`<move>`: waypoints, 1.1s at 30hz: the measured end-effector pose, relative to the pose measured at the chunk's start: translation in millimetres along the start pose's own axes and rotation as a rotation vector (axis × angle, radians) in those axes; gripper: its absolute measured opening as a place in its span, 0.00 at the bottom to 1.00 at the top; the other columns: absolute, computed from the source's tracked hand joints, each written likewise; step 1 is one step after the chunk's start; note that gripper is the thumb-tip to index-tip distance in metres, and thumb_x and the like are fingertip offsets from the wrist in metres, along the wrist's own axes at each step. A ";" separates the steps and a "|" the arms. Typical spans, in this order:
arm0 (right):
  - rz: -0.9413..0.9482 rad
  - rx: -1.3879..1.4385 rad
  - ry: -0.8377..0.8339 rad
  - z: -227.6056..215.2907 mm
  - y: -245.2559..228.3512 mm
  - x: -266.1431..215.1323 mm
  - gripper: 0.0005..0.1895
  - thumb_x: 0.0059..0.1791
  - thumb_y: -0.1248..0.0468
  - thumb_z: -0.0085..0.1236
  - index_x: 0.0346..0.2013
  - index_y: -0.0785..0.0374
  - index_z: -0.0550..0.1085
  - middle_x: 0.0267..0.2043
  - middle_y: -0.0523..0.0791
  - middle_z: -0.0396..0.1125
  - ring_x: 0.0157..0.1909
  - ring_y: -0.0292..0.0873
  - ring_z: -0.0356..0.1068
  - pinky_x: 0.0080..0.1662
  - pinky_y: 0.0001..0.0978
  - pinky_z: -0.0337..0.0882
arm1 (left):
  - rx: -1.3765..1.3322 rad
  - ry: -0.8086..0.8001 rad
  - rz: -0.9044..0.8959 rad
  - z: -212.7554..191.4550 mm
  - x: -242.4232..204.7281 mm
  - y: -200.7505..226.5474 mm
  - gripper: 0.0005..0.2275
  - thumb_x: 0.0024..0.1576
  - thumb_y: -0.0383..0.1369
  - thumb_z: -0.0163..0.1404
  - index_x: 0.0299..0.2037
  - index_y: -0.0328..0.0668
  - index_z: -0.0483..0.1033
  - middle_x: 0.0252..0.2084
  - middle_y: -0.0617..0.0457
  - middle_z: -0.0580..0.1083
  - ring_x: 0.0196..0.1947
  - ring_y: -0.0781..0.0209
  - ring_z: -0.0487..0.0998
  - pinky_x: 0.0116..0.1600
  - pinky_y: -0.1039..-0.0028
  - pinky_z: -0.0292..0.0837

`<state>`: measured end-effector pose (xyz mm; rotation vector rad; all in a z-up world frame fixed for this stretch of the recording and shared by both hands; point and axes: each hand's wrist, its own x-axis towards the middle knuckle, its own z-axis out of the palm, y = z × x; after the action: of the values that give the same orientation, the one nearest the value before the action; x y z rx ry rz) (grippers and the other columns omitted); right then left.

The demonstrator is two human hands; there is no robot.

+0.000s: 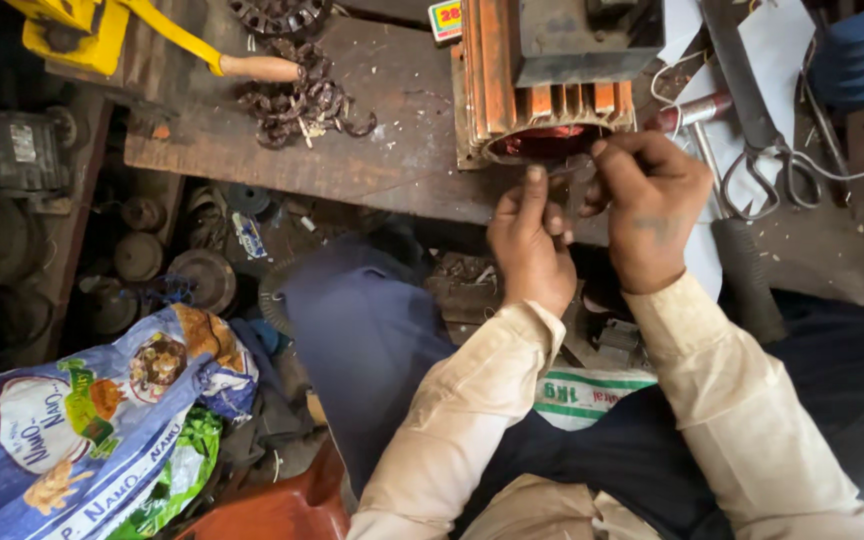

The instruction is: The person winds copper wire into the slots of a motor stator, using a wooden tool to press the coils down. They use shears to cut the wire and a hammer to tap the stator, ensuring the windings are tight and properly seated.

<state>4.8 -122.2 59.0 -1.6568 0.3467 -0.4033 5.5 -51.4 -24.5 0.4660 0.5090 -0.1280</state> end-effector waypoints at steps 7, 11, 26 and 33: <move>-0.039 -0.029 -0.028 -3.2 12.5 3.0 0.07 0.55 0.69 0.61 0.39 0.74 0.77 0.28 0.43 0.71 0.26 0.31 0.69 0.30 0.23 0.68 | 0.053 0.055 0.164 -6.2 9.3 -0.3 0.08 0.61 0.30 0.60 0.38 0.36 0.73 0.25 0.57 0.70 0.19 0.70 0.67 0.24 0.76 0.64; -0.119 -0.252 -0.013 -7.5 25.7 1.1 0.08 0.55 0.67 0.64 0.41 0.72 0.79 0.28 0.42 0.72 0.28 0.31 0.68 0.31 0.24 0.67 | 0.303 0.033 0.128 -11.2 16.1 7.1 0.09 0.60 0.30 0.58 0.43 0.31 0.77 0.25 0.53 0.74 0.18 0.67 0.72 0.24 0.76 0.69; -0.333 -0.449 0.150 0.1 43.9 4.4 0.18 0.51 0.67 0.72 0.46 0.70 0.71 0.36 0.48 0.74 0.29 0.39 0.73 0.33 0.30 0.71 | 0.793 -0.005 0.291 6.3 27.2 35.4 0.12 0.54 0.32 0.62 0.37 0.25 0.81 0.24 0.48 0.79 0.17 0.64 0.79 0.19 0.76 0.72; -0.501 -0.582 0.079 -7.1 46.8 8.4 0.16 0.52 0.72 0.68 0.49 0.69 0.70 0.41 0.51 0.73 0.36 0.47 0.75 0.39 0.37 0.74 | 1.099 0.028 0.567 9.9 18.1 42.7 0.11 0.52 0.35 0.64 0.36 0.34 0.83 0.24 0.47 0.80 0.18 0.63 0.82 0.26 0.73 0.75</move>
<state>9.4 -138.0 13.9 -2.3089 0.0998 -0.7972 35.4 -18.1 -8.9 1.6663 0.2769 0.1653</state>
